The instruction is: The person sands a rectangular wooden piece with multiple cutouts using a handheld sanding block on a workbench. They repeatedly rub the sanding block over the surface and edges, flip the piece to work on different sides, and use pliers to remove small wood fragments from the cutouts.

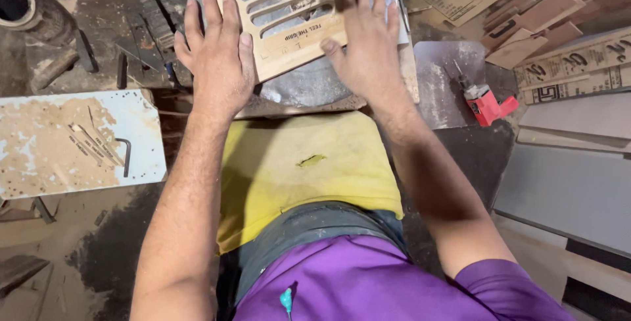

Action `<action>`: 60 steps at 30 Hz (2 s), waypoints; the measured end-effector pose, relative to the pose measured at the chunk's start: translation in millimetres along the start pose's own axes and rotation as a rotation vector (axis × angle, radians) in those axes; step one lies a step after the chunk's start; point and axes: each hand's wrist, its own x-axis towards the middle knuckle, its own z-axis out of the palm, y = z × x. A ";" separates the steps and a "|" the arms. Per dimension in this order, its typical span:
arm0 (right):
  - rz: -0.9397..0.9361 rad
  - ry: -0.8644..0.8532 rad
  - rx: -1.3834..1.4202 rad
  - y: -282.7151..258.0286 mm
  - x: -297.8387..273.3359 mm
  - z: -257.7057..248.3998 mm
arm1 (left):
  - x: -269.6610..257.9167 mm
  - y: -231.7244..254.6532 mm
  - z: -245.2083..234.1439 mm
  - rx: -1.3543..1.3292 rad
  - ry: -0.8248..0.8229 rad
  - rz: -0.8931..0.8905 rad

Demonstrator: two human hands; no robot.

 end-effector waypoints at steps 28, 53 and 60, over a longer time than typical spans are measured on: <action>0.095 -0.137 -0.100 -54.2 -11.9 -3.5 | -8.0 -12.6 -5.3 -0.134 0.026 -0.014; -0.215 0.360 0.284 -18.8 -37.1 -2.3 | -21.4 -10.7 2.9 -0.069 0.098 0.025; -0.291 0.398 0.329 -26.8 -31.4 15.6 | -22.7 -11.4 4.6 -0.063 0.109 0.024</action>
